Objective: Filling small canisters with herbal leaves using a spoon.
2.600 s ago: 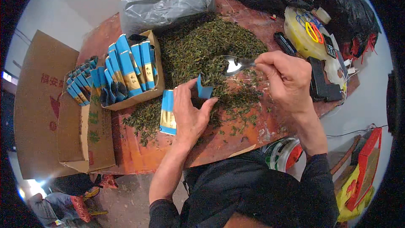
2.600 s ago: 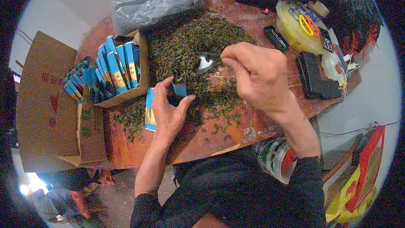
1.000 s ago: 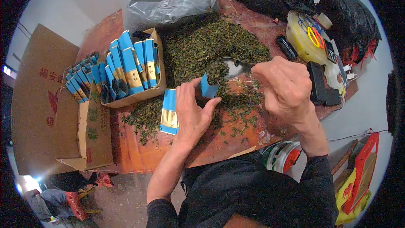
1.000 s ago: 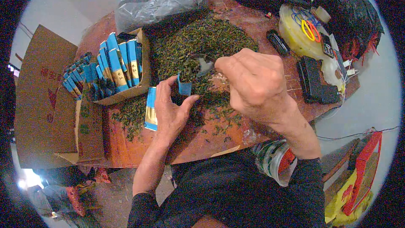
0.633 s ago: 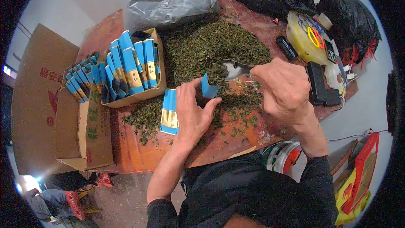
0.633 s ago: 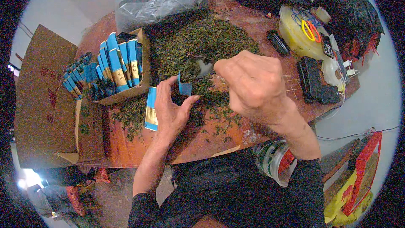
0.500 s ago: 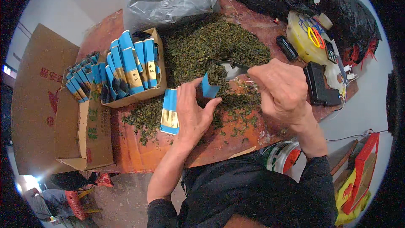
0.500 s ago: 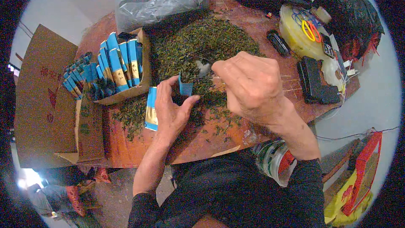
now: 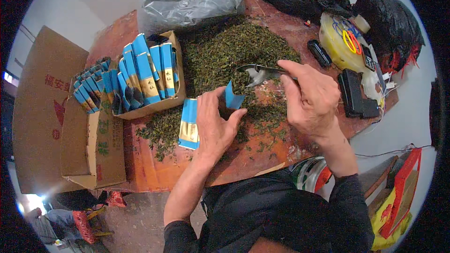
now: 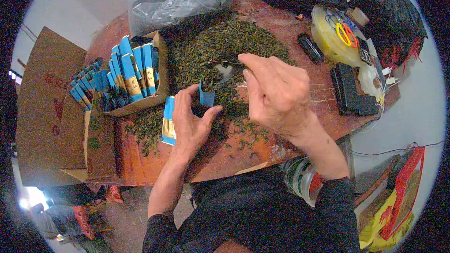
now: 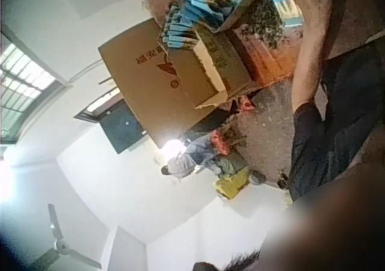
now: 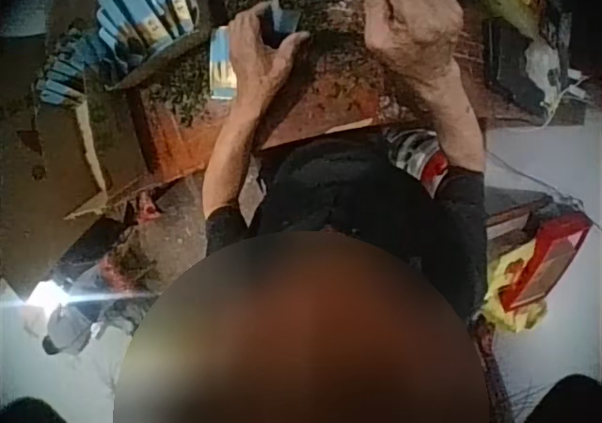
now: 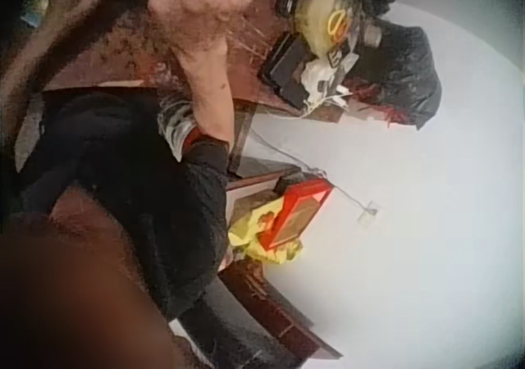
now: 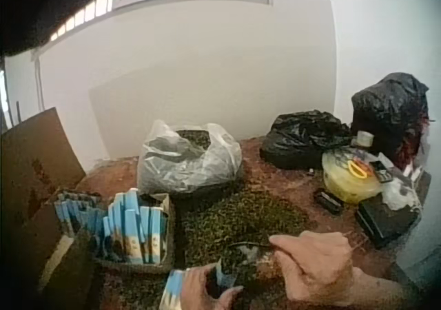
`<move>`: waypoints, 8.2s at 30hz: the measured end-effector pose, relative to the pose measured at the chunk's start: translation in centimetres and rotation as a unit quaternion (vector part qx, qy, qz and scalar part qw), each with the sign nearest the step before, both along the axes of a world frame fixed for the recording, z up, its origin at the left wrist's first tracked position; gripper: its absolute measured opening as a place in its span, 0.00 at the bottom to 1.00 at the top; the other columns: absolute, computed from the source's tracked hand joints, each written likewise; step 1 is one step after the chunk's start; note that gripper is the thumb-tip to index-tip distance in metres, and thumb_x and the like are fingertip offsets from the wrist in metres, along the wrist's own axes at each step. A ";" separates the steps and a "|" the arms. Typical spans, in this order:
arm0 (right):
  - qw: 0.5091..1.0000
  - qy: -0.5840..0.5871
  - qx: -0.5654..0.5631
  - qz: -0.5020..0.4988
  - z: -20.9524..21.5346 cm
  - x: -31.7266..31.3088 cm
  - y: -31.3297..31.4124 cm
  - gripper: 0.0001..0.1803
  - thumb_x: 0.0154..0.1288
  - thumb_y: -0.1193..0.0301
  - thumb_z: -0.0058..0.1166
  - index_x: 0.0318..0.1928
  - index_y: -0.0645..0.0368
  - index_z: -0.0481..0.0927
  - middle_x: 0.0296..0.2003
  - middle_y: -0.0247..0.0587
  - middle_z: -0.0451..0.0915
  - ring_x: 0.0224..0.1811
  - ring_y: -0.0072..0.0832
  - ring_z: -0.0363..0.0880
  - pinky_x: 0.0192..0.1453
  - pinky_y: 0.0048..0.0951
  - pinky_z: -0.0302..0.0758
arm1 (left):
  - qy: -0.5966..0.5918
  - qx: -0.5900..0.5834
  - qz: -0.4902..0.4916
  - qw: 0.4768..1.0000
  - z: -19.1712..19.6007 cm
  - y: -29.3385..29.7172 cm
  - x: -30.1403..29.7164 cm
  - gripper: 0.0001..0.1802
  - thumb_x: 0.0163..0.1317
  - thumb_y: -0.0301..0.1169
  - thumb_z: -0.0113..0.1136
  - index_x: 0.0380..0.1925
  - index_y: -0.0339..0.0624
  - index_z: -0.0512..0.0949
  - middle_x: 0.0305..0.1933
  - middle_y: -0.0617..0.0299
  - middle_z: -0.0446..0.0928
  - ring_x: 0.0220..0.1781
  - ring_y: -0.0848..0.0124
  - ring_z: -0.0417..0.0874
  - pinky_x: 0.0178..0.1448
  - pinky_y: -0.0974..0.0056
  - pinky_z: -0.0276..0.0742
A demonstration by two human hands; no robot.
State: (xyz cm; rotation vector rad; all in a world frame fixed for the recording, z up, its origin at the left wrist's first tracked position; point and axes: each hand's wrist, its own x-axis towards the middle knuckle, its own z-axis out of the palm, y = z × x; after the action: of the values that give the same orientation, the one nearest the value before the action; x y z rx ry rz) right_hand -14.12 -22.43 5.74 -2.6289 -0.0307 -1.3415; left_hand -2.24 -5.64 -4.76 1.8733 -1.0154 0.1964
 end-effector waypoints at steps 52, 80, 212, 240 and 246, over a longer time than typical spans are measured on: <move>0.992 0.013 0.080 0.095 -4.6 0.5 -2.3 0.16 0.65 0.90 0.45 0.48 0.66 0.81 0.37 0.40 0.80 0.37 0.29 0.79 0.45 0.28 0.77 | 0.030 -0.060 -0.034 0.997 -1.6 0.2 0.6 0.36 0.47 0.32 0.78 0.57 0.38 0.74 0.51 0.49 0.77 0.55 0.46 0.75 0.59 0.48 0.73; 0.990 -0.039 0.103 0.088 -3.4 -1.1 -2.0 0.19 0.58 0.90 0.51 0.48 0.63 0.84 0.35 0.48 0.84 0.33 0.35 0.85 0.38 0.31 0.81 | 0.008 -0.069 -0.028 0.997 -0.7 0.3 0.2 0.30 0.48 0.28 0.77 0.53 0.38 0.75 0.48 0.49 0.77 0.53 0.47 0.76 0.58 0.50 0.74; 0.944 0.208 0.238 0.094 -6.6 -2.9 0.3 0.05 0.65 0.77 0.61 0.31 0.64 0.80 0.21 0.46 0.78 0.22 0.41 0.81 0.27 0.37 0.73 | 0.074 0.132 0.074 0.986 2.0 8.7 1.3 0.33 0.51 0.27 0.72 0.58 0.35 0.71 0.51 0.51 0.78 0.53 0.60 0.81 0.59 0.59 0.77; 0.977 0.053 0.198 0.055 -10.5 2.2 -0.8 0.00 0.66 0.80 0.59 0.36 0.64 0.81 0.29 0.46 0.83 0.29 0.42 0.84 0.33 0.36 0.78 | 0.018 0.103 0.045 0.993 2.9 7.2 0.6 0.31 0.51 0.27 0.72 0.56 0.36 0.72 0.49 0.51 0.77 0.53 0.58 0.81 0.61 0.58 0.76; 0.974 0.062 0.215 0.042 -10.0 1.8 -1.3 0.01 0.66 0.80 0.59 0.36 0.64 0.82 0.29 0.45 0.83 0.29 0.38 0.85 0.34 0.34 0.80 | 0.032 0.082 0.024 0.996 3.3 5.9 0.5 0.29 0.50 0.24 0.70 0.53 0.35 0.71 0.46 0.48 0.75 0.48 0.52 0.80 0.55 0.54 0.76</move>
State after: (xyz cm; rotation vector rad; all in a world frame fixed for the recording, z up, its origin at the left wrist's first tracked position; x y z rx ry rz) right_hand -12.31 -23.74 -4.25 -2.3086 0.1485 -1.0172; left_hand -1.70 0.30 -1.42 2.0409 -0.9670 0.0822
